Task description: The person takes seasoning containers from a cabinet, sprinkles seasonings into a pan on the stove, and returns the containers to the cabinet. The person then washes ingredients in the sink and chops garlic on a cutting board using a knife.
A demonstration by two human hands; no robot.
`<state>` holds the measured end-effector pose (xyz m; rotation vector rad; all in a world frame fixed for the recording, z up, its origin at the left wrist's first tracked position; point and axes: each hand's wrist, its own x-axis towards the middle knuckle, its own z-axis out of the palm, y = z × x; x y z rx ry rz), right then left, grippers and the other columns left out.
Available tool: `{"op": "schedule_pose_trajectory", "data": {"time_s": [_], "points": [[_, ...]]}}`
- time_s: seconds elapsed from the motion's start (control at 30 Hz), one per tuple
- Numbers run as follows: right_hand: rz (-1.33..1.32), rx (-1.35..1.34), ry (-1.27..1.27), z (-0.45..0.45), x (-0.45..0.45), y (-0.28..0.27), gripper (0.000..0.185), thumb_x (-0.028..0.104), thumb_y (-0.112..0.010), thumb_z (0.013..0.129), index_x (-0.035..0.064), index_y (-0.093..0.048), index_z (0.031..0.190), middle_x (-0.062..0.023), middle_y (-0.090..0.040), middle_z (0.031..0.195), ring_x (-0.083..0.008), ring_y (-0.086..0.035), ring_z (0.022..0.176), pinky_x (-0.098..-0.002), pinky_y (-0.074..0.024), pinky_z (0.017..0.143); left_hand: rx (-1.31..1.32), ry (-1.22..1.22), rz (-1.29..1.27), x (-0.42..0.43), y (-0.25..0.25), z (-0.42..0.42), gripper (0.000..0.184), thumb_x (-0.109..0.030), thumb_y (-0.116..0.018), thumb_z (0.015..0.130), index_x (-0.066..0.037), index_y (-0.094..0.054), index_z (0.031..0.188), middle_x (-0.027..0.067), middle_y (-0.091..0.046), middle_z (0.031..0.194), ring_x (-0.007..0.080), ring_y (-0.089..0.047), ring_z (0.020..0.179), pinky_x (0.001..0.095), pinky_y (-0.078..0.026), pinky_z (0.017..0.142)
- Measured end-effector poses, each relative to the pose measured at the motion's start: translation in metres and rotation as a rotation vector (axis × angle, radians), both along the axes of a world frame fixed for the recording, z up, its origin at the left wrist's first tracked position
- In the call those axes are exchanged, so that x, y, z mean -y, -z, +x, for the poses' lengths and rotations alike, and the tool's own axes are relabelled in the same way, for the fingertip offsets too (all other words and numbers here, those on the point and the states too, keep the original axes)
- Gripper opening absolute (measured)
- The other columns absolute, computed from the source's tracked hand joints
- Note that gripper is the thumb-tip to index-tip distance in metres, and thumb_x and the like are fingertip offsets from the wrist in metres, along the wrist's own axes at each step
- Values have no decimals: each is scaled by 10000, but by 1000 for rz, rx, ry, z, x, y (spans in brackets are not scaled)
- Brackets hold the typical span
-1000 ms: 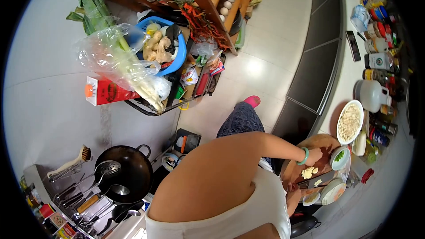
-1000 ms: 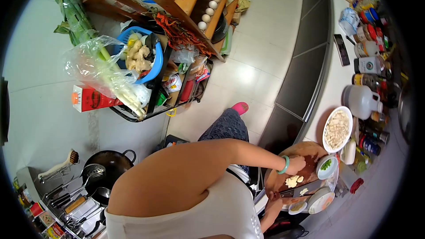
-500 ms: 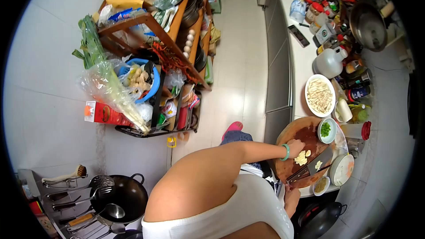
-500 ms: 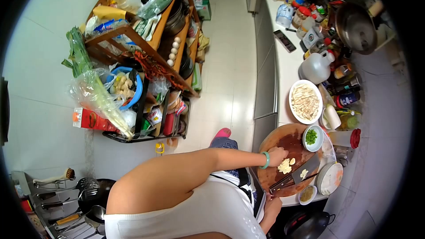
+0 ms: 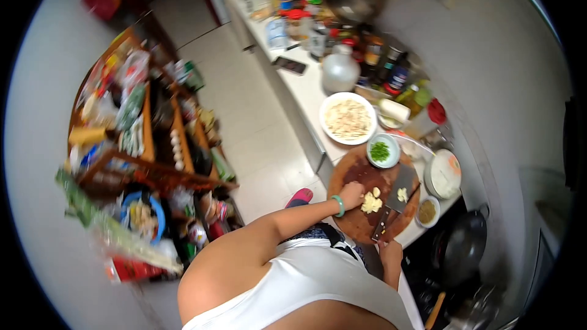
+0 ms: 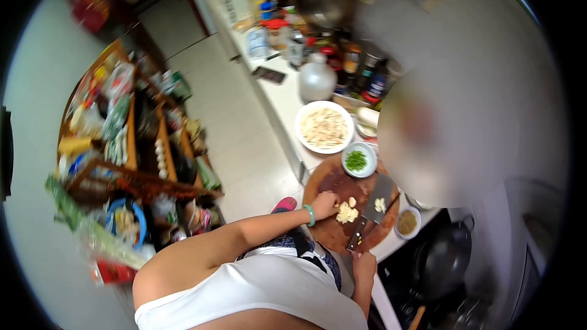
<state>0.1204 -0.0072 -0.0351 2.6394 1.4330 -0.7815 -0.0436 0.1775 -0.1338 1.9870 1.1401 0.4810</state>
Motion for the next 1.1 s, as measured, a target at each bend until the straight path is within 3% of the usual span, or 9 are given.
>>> {"op": "schedule_pose_trajectory", "data": {"time_s": [0.13,0.3,0.4,0.53,0.6,0.73,0.8,0.97,1.1], "points": [[-28,61,164,-9,-8,22,325,336,-724,784,57,-679,946,-206,-670,847,-391,-647,851,-465,-509,752,48,91,28,-10,1,-4,233,-196,-761,695,-28,-678,833,180,-657,810,340,-637,780,429,-516,742],[55,51,388,-27,-21,23,663,342,-785,735,-35,-479,1186,-252,-592,1038,-414,-601,965,-460,-489,830,112,181,-82,-20,-2,-5,305,-173,-796,669,-27,-648,892,175,-639,815,343,-634,748,420,-521,714],[84,75,465,-33,-28,23,721,324,-804,719,-68,-415,1182,-273,-552,1100,-423,-575,1011,-454,-476,862,135,257,-125,-26,-11,-9,339,-148,-823,638,-33,-653,908,155,-630,784,315,-637,724,392,-519,684],[183,98,460,-36,-25,49,684,366,-785,725,-40,-438,1153,-252,-522,1153,-408,-548,1055,-448,-472,891,70,336,-122,-31,-22,-17,312,-88,-783,658,-64,-677,951,135,-618,865,300,-636,777,384,-518,712],[208,43,450,-39,-29,44,693,382,-783,716,-33,-442,1153,-237,-541,1128,-400,-555,1045,-441,-477,879,86,416,104,-34,-24,-21,291,-56,-741,690,-85,-690,975,106,-585,930,292,-622,831,381,-515,738],[162,78,399,-45,-35,55,646,370,-787,707,-7,-477,1131,-209,-572,1084,-384,-573,1021,-427,-488,859,113,537,114,-39,-23,-21,291,-60,-734,696,-96,-706,983,82,-571,947,279,-613,847,369,-511,751],[309,71,417,-44,-39,59,550,304,-784,721,9,-514,1099,-207,-572,1058,-394,-576,992,-450,-485,825,125,575,119,-42,-23,-21,266,-68,-727,709,-78,-701,974,82,-575,949,278,-616,857,371,-512,753],[212,134,391,-46,-48,60,486,142,-746,726,36,-493,1127,-190,-561,1076,-379,-573,1010,-426,-489,858,189,641,200,-44,-14,-27,220,-82,-705,730,-49,-677,946,92,-586,940,289,-611,877,373,-516,749],[393,130,379,-49,-49,50,437,119,-709,715,-4,-486,1071,-230,-551,1015,-414,-574,970,-459,-493,844,216,625,218,-43,-22,-30,183,-80,-711,745,-41,-697,923,98,-622,907,289,-635,818,360,-529,723]]}}
